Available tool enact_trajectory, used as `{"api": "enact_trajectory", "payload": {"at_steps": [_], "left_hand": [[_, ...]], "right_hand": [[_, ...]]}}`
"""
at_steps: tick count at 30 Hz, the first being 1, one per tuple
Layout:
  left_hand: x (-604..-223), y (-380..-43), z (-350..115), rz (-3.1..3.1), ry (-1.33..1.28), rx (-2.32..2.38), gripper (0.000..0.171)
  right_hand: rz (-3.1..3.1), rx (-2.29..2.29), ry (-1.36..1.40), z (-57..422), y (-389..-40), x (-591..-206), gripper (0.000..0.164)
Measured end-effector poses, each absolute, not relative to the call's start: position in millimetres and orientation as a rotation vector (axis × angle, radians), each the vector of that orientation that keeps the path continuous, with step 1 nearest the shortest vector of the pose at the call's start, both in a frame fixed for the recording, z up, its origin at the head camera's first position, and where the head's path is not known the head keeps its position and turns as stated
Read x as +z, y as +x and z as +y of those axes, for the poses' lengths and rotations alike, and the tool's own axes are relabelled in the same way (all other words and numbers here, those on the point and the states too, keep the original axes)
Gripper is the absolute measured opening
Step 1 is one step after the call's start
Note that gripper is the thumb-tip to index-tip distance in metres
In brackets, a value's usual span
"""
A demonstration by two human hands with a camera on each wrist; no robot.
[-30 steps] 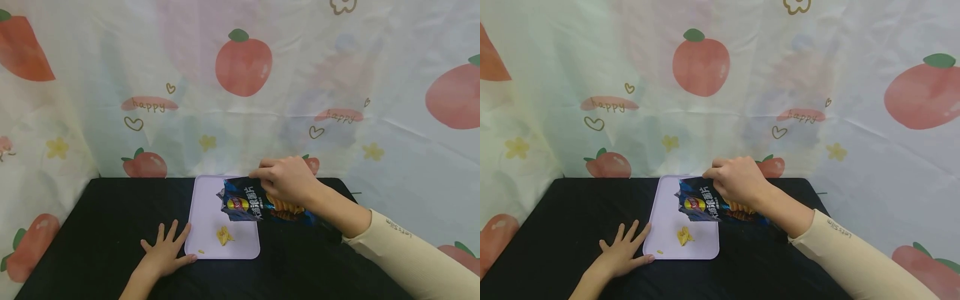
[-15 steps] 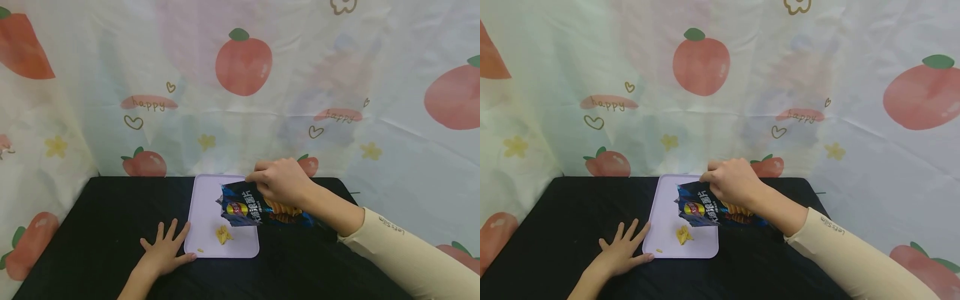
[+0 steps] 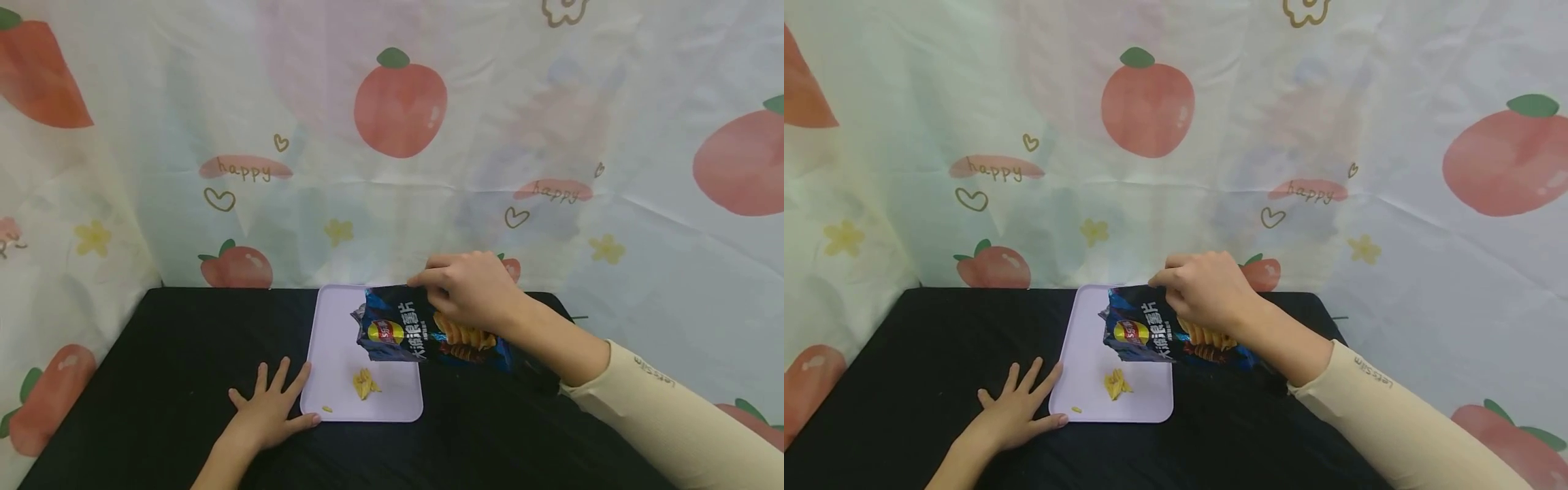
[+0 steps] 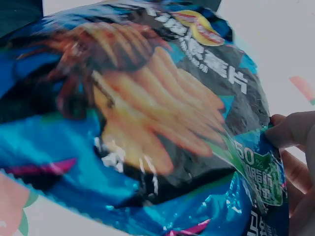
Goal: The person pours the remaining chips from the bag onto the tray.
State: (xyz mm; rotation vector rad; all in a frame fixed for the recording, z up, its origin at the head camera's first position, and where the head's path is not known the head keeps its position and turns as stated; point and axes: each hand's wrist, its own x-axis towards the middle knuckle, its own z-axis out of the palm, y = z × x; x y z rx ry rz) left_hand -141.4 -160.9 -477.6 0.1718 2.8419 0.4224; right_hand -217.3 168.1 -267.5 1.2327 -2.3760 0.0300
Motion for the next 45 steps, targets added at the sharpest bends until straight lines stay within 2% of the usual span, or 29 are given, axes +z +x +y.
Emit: {"api": "enact_trajectory", "payload": {"at_steps": [45], "left_hand": [[-478.7,-141.9,-160.6,2.832,0.160,0.434,0.098]], "right_hand": [[-2.309,0.031,1.273,169.2,-215.0,-275.0,0.026]]}}
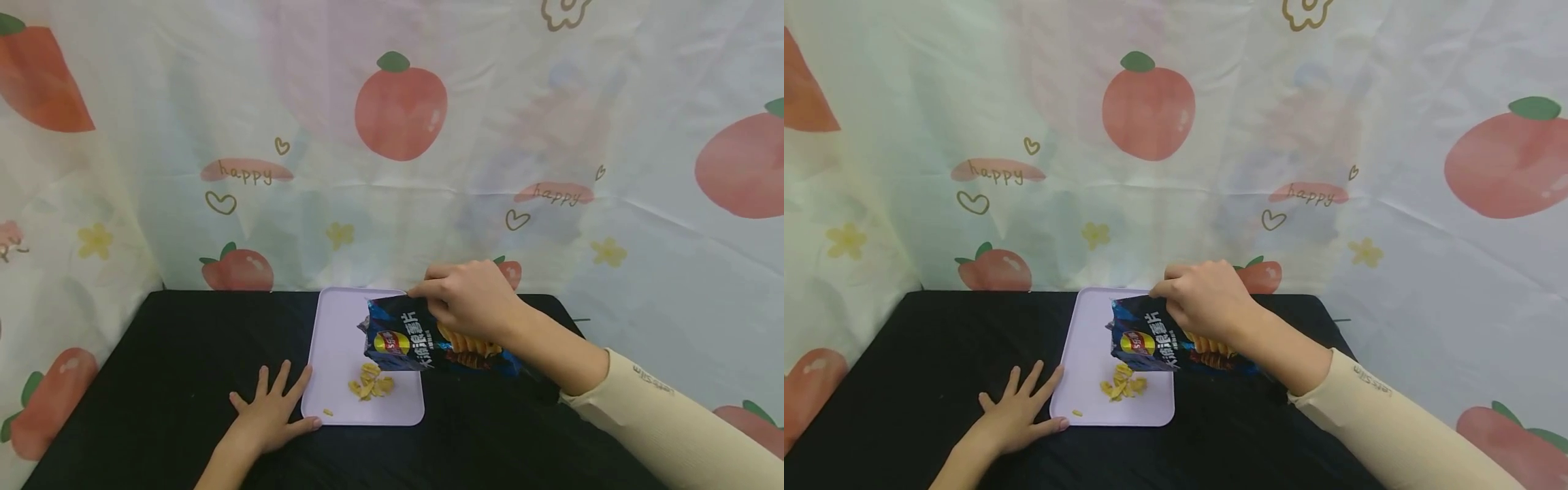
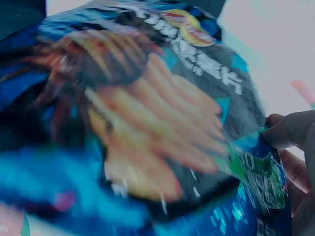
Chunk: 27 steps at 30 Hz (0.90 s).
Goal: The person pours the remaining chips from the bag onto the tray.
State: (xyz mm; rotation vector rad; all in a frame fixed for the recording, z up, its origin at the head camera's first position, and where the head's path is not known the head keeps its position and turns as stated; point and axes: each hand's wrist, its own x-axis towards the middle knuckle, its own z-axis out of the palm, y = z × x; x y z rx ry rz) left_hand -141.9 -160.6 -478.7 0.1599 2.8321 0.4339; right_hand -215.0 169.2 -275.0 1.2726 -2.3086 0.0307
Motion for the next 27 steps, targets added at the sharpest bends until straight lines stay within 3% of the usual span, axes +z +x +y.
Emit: {"api": "enact_trajectory", "payload": {"at_steps": [27], "left_hand": [[-475.9,-140.6,-160.1,2.821,0.162,0.445,0.098]], "right_hand": [[-2.293,0.036,1.272,170.9,-215.0,-273.4,0.026]]}}
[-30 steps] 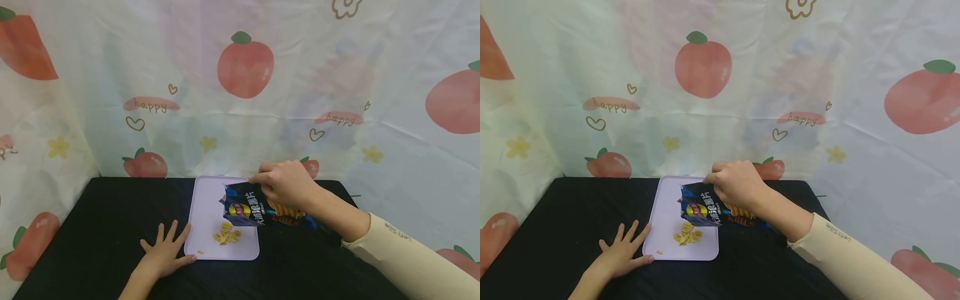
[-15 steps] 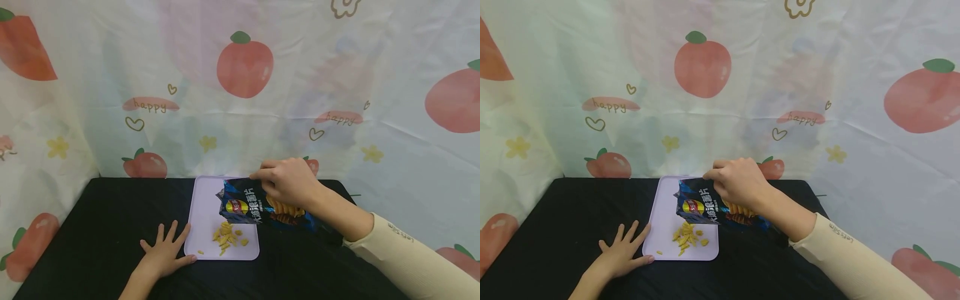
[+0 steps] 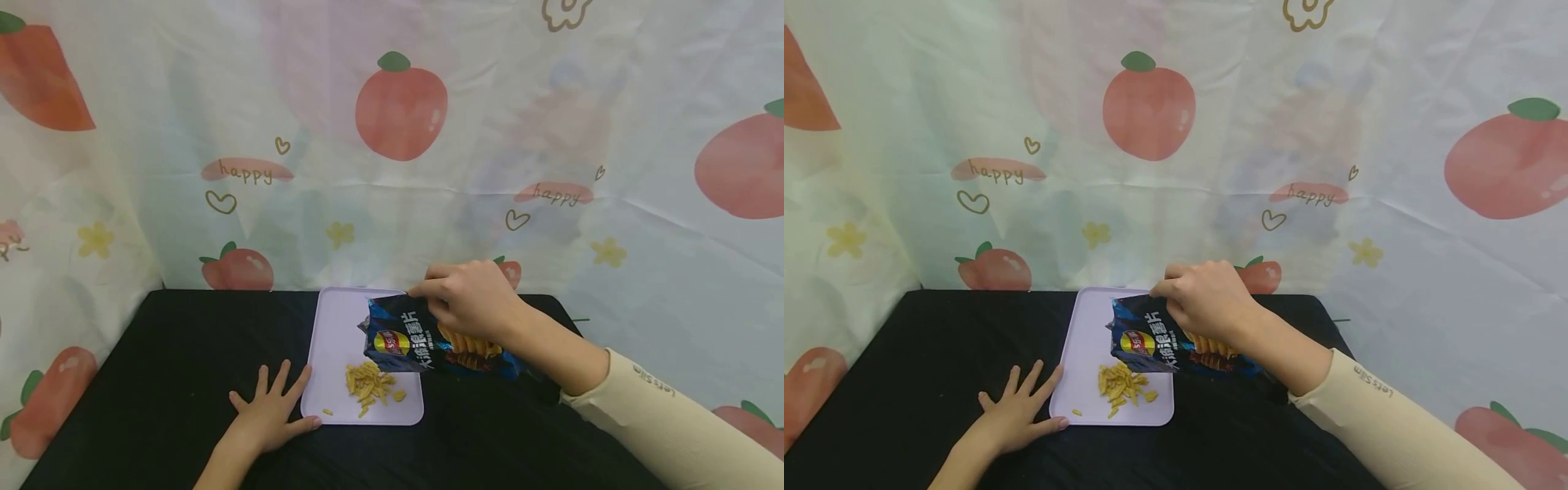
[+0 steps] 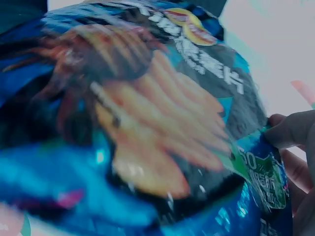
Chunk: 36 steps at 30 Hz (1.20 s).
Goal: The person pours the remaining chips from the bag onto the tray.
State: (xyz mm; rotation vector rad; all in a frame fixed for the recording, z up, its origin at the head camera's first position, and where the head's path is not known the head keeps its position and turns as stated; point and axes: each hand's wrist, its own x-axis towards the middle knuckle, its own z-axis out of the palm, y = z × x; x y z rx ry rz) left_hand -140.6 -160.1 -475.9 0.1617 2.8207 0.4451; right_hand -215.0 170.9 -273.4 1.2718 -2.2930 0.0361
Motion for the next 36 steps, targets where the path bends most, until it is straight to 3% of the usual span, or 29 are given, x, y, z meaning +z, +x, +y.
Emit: {"api": "enact_trajectory", "payload": {"at_steps": [36], "left_hand": [[-479,-141,-162,2.823,0.164,0.438,0.099]], "right_hand": [[-2.271,0.005,1.317,164,-213,-269,0.024]]}}
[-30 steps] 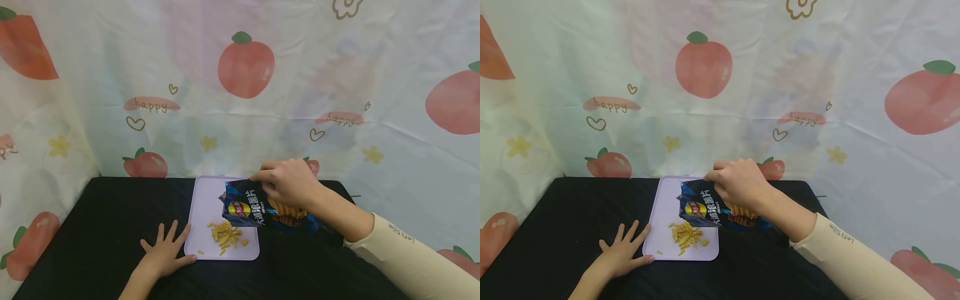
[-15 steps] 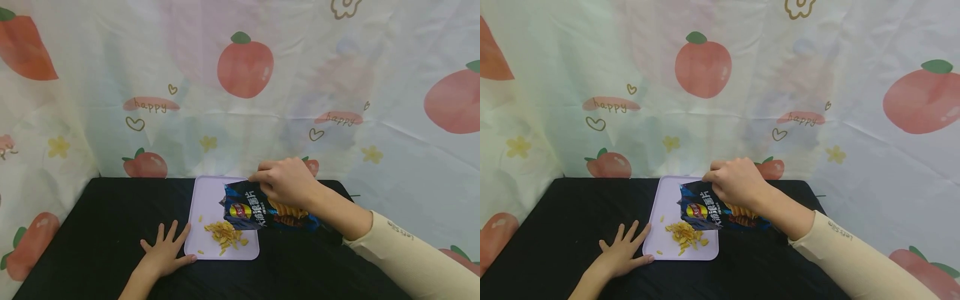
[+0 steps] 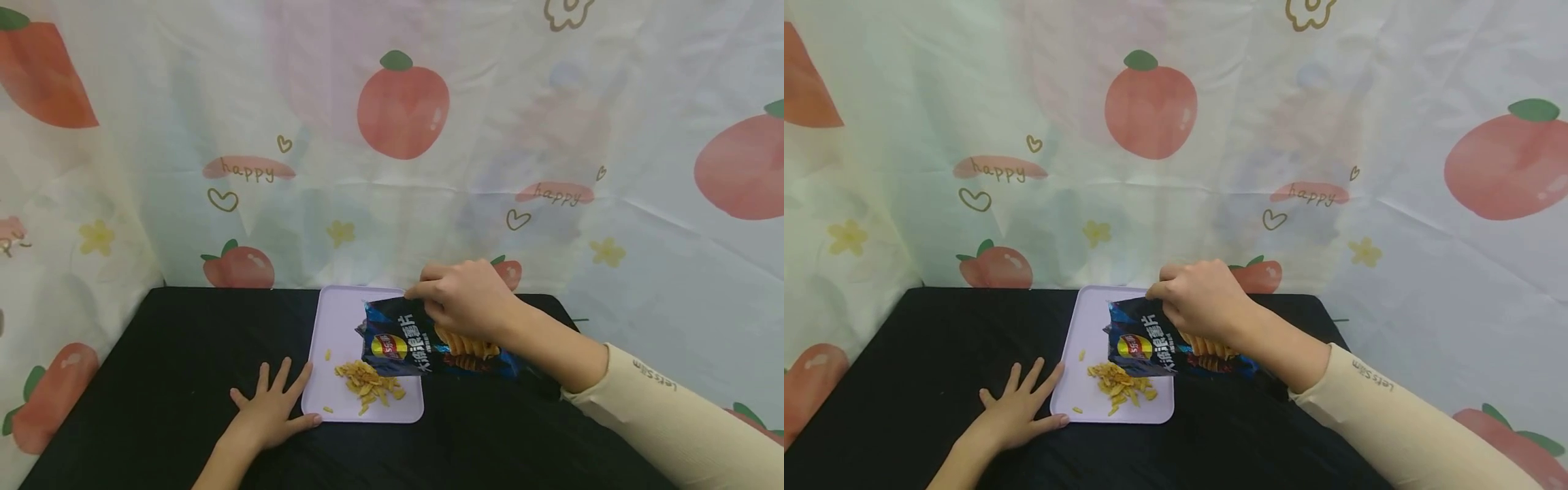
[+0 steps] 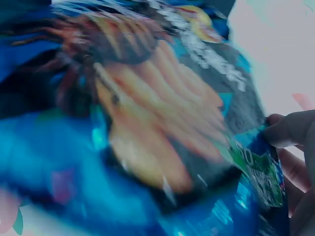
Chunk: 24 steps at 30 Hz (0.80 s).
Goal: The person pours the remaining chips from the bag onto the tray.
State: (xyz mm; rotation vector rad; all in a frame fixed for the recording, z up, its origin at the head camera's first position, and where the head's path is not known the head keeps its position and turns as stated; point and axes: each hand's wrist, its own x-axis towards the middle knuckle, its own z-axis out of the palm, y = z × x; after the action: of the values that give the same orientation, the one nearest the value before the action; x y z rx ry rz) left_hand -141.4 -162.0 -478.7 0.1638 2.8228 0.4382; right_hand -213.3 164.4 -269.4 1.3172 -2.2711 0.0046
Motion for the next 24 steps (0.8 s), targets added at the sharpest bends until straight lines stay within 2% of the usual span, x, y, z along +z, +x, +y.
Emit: {"api": "enact_trajectory", "payload": {"at_steps": [24], "left_hand": [[-477.9,-141.8,-162.1,2.824,0.166,0.437,0.098]], "right_hand": [[-2.248,0.028,1.331,162.4,-212.5,-266.4,0.024]]}}
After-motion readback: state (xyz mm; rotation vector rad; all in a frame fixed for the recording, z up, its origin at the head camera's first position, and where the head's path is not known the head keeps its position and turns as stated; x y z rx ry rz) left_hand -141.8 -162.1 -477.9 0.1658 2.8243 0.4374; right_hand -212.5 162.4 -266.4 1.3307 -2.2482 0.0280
